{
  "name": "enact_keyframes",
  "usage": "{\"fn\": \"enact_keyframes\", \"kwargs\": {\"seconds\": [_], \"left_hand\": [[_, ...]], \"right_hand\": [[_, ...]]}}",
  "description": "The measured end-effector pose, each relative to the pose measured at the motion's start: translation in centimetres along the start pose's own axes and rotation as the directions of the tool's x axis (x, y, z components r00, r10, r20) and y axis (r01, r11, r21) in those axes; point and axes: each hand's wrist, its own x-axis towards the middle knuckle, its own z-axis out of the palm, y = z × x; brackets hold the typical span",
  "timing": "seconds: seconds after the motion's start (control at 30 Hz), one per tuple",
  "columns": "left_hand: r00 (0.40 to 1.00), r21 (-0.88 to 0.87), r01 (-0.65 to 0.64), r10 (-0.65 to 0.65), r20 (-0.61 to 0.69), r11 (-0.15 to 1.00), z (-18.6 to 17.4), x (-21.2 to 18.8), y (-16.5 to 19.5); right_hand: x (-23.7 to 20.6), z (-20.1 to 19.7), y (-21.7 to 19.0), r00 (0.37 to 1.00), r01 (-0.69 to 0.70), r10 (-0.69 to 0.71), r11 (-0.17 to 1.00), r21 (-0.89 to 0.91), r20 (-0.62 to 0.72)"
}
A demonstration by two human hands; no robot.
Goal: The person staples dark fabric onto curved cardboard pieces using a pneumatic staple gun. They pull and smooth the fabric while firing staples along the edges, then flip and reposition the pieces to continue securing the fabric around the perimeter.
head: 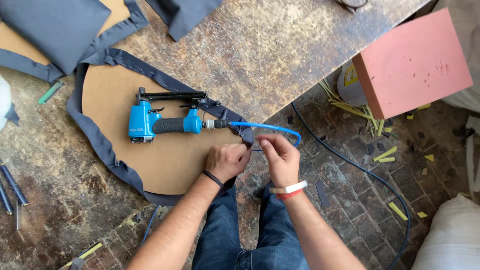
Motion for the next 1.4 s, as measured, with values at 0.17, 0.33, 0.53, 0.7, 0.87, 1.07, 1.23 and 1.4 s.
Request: {"fn": "enact_keyframes", "kwargs": {"seconds": [0.17, 0.33, 0.53, 0.7, 0.87, 1.07, 1.23, 1.4], "left_hand": [[0.984, -0.014, 0.090, -0.091, -0.154, 0.996, -0.9, -0.9, -1.4], [0.946, 0.112, 0.203, -0.165, -0.279, 0.973, -1.0, -1.0, -2.2], [0.934, 0.060, 0.290, -0.269, -0.233, 0.955, -2.3, -1.1, -1.8], [0.934, 0.054, 0.344, -0.335, -0.125, 0.938, -3.5, -0.5, -1.3], [0.905, 0.024, 0.415, -0.410, -0.115, 0.910, -3.2, 0.0, -1.0], [0.903, 0.043, 0.419, -0.411, -0.127, 0.907, -2.9, 0.1, -1.6], [0.906, 0.044, 0.408, -0.399, -0.138, 0.912, -2.2, -0.1, -1.7], [0.915, 0.019, 0.378, -0.370, -0.163, 0.926, -2.5, -0.5, -2.0]], "right_hand": [[5.7, 11.5, -4.2, 0.758, 0.637, -0.377, 0.607, -0.476, 0.533], [10.0, 22.5, -4.8, 0.564, 0.826, -0.228, 0.180, -0.535, 0.794], [11.5, 19.7, -11.7, 0.748, 0.614, 0.167, 0.193, -0.765, 0.642], [5.5, 2.5, -13.7, 0.850, 0.463, -0.014, 0.496, -0.735, 0.526], [-0.2, -4.6, -7.6, 0.933, 0.191, 0.116, 0.640, -0.744, 0.340], [-1.6, -3.6, -3.1, 0.932, 0.185, 0.114, 0.666, -0.723, 0.344], [-1.8, -2.8, -2.9, 0.953, 0.162, 0.094, 0.642, -0.749, 0.287], [-1.7, -3.7, -2.6, 0.944, 0.052, 0.215, 0.654, -0.755, 0.251]]}}
